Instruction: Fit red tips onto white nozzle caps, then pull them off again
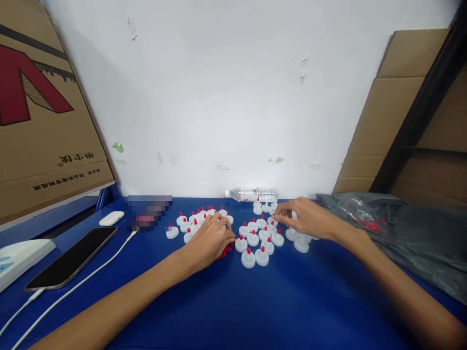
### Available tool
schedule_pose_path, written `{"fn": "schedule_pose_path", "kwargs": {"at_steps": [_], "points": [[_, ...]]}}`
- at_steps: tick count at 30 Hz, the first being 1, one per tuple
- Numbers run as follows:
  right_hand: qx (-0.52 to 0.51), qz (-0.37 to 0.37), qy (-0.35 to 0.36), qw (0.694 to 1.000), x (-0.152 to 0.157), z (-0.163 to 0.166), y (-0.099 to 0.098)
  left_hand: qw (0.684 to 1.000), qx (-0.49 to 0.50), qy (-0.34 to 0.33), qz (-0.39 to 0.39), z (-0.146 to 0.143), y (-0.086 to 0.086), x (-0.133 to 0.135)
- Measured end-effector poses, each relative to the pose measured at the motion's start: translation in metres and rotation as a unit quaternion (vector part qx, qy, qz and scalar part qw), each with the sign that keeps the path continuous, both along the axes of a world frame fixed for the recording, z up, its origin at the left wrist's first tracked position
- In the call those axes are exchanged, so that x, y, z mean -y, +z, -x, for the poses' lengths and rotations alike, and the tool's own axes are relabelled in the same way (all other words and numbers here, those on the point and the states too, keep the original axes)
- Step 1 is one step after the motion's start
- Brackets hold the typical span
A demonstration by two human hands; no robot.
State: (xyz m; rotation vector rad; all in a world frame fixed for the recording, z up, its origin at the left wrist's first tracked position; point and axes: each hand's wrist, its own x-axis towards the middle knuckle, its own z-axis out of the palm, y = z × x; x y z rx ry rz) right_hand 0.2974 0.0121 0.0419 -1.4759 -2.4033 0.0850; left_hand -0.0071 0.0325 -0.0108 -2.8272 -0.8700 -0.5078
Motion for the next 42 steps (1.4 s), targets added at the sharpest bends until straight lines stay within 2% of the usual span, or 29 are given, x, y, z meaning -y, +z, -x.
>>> {"fn": "schedule_pose_path", "kwargs": {"at_steps": [3, 5, 8, 12, 19, 27, 31, 36, 42], "points": [[0.032, -0.114, -0.039, 0.992, -0.010, -0.008, -0.005, 1.000, 0.003, -0.004, 0.002, -0.001, 0.000, -0.001], [0.054, -0.145, -0.050, 0.987, -0.017, -0.013, -0.013, 1.000, 0.004, -0.007, 0.004, -0.001, 0.000, -0.002], [0.069, -0.136, -0.038, 0.988, -0.026, -0.018, -0.028, 1.000, 0.007, -0.011, 0.002, -0.001, -0.001, -0.005], [0.084, -0.089, -0.026, 0.992, -0.033, -0.019, -0.041, 1.000, 0.006, -0.013, -0.008, -0.001, -0.004, -0.007], [0.101, -0.045, -0.043, 0.993, -0.035, -0.017, -0.046, 1.000, 0.003, -0.012, -0.001, -0.001, -0.002, -0.006], [0.082, -0.075, -0.029, 0.993, -0.035, -0.019, -0.054, 0.999, 0.023, -0.019, 0.016, -0.003, 0.003, 0.003], [0.073, -0.104, -0.032, 0.991, -0.034, -0.018, -0.050, 0.999, 0.032, -0.021, 0.028, -0.003, 0.003, 0.006], [0.045, -0.145, -0.041, 0.987, -0.027, -0.012, -0.033, 0.999, 0.032, -0.018, 0.033, -0.003, 0.001, 0.004], [-0.042, -0.140, -0.061, 0.987, -0.016, -0.002, -0.020, 0.999, 0.029, -0.021, 0.039, -0.004, 0.000, 0.003]]}}
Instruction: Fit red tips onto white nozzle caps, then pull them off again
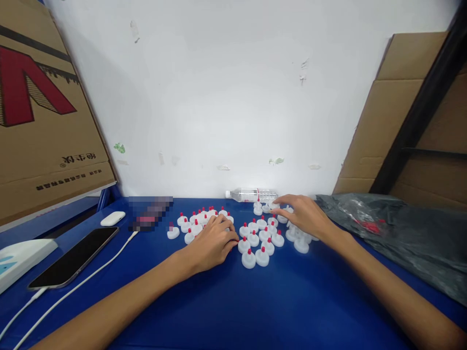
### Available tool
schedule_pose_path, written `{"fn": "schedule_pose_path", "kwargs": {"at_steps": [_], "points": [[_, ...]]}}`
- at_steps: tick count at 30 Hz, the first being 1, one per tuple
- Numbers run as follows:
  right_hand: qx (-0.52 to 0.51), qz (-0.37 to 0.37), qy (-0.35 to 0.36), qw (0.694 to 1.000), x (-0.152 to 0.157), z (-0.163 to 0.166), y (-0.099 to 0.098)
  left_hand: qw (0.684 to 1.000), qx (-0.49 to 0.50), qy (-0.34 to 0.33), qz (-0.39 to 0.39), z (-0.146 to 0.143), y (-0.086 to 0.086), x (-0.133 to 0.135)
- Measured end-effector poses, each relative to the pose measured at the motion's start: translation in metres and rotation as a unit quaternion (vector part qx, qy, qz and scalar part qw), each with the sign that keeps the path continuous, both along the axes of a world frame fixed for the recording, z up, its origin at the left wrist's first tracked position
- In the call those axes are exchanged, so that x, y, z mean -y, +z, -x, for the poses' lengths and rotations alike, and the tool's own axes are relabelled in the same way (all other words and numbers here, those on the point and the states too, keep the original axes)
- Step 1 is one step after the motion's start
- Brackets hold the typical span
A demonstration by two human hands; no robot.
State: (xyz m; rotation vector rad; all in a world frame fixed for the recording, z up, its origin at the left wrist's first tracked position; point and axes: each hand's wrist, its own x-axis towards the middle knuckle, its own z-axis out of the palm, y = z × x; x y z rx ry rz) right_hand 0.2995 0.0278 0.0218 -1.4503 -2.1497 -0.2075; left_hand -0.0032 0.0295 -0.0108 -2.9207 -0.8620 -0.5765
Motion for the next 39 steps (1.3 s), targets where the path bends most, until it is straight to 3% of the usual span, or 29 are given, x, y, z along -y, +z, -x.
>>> {"fn": "schedule_pose_path", "kwargs": {"at_steps": [20, 32, 39], "points": [[0.058, -0.048, 0.035, 0.997, 0.004, 0.009, -0.001, 0.999, -0.033, -0.015, -0.010, -0.001, -0.001, -0.002], [0.053, -0.055, 0.050, 0.996, 0.007, 0.014, -0.001, 1.000, -0.003, 0.001, -0.031, 0.003, 0.011, 0.005], [0.052, -0.046, 0.062, 0.996, 0.006, 0.014, -0.003, 0.998, -0.040, 0.017, -0.043, 0.001, 0.012, 0.011]]}}
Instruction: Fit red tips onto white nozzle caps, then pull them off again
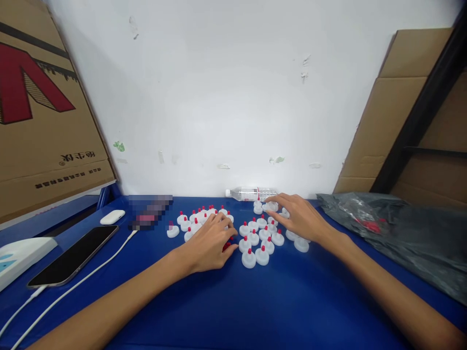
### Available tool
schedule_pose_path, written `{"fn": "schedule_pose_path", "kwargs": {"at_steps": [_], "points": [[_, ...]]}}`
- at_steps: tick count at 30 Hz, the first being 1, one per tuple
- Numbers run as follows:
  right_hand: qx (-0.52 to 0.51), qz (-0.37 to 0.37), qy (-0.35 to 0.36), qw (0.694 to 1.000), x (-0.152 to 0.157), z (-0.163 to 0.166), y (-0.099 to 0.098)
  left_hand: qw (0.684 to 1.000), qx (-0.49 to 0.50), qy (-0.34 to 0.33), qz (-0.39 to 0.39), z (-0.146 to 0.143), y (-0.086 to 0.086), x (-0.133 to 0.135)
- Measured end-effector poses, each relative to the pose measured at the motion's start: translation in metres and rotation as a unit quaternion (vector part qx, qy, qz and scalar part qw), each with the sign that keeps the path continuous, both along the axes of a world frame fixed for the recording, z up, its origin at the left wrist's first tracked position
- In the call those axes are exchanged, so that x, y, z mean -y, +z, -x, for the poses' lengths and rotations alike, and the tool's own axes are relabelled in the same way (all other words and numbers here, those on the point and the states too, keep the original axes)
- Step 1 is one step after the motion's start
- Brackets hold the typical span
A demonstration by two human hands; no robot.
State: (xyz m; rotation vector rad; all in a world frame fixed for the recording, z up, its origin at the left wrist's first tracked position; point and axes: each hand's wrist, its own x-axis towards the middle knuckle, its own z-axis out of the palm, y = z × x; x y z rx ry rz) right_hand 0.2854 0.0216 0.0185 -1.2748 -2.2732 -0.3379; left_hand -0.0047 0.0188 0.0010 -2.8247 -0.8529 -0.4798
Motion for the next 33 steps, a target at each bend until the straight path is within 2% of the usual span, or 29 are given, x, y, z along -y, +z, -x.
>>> {"fn": "schedule_pose_path", "kwargs": {"at_steps": [9, 15, 18, 23, 27, 33], "points": [[0.011, 0.001, 0.014, 1.000, -0.001, 0.002, -0.003, 0.989, -0.084, 0.043, -0.113, -0.003, -0.006, 0.000], [0.017, -0.008, 0.027, 0.999, -0.002, 0.003, -0.005, 0.989, -0.091, 0.031, -0.115, -0.004, -0.011, -0.003], [0.012, -0.027, 0.035, 0.999, 0.000, 0.004, -0.004, 0.992, -0.058, 0.023, -0.105, -0.006, -0.007, -0.001], [-0.023, -0.055, 0.057, 0.997, 0.010, 0.015, 0.000, 0.996, 0.050, 0.012, -0.076, -0.009, 0.002, 0.004], [-0.031, -0.091, 0.115, 0.989, 0.019, 0.027, 0.001, 0.992, 0.103, -0.008, -0.072, -0.007, 0.002, 0.003], [-0.021, -0.088, 0.183, 0.979, 0.025, 0.041, -0.003, 0.977, 0.191, -0.049, -0.081, -0.005, -0.001, 0.002]]}}
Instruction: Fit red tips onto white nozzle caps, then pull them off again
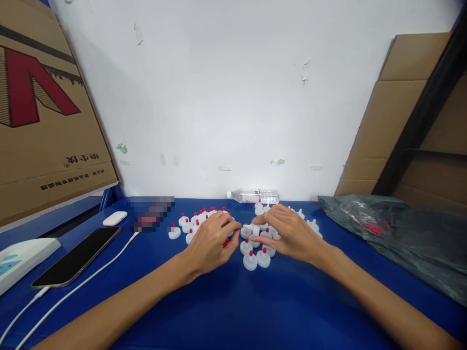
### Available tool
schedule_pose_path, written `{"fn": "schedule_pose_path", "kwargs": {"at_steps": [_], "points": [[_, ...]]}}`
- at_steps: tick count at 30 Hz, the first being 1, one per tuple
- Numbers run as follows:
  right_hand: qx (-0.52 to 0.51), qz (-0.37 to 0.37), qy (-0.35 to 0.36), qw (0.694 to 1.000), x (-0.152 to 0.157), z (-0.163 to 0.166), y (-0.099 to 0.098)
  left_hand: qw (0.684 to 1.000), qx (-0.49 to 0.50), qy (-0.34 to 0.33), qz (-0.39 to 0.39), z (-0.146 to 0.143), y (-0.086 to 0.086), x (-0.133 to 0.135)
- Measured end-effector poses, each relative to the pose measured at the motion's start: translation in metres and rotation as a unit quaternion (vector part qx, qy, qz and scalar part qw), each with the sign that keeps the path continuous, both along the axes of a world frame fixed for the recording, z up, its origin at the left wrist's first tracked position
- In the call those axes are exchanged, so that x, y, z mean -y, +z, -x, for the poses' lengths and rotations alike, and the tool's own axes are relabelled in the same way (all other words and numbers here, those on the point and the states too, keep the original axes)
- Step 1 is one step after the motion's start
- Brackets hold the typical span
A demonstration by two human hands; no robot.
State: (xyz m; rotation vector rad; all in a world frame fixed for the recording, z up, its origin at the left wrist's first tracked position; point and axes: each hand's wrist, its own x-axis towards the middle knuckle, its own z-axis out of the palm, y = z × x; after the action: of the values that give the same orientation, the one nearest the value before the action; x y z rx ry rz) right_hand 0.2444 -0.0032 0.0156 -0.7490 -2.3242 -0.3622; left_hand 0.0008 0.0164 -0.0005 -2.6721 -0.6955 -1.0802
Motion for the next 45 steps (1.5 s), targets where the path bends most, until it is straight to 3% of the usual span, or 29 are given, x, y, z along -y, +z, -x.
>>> {"fn": "schedule_pose_path", "kwargs": {"at_steps": [6, 19, 28, 36, 45], "points": [[-0.001, -0.002, 0.004, 1.000, 0.001, 0.003, -0.002, 0.997, 0.068, -0.041, -0.012, -0.001, 0.002, -0.002], [0.001, 0.016, -0.022, 1.000, 0.003, 0.002, -0.002, 0.994, 0.069, -0.073, -0.050, 0.002, -0.008, -0.011], [-0.004, 0.065, 0.024, 0.998, 0.007, 0.003, -0.001, 0.993, 0.010, -0.083, -0.083, 0.008, -0.006, -0.015], [-0.021, 0.089, 0.056, 0.994, 0.011, 0.009, -0.005, 0.986, -0.015, -0.137, -0.089, 0.016, 0.002, -0.013], [-0.033, 0.058, 0.081, 0.994, 0.012, 0.012, -0.007, 0.987, 0.010, -0.150, -0.060, 0.015, 0.004, -0.010]]}}
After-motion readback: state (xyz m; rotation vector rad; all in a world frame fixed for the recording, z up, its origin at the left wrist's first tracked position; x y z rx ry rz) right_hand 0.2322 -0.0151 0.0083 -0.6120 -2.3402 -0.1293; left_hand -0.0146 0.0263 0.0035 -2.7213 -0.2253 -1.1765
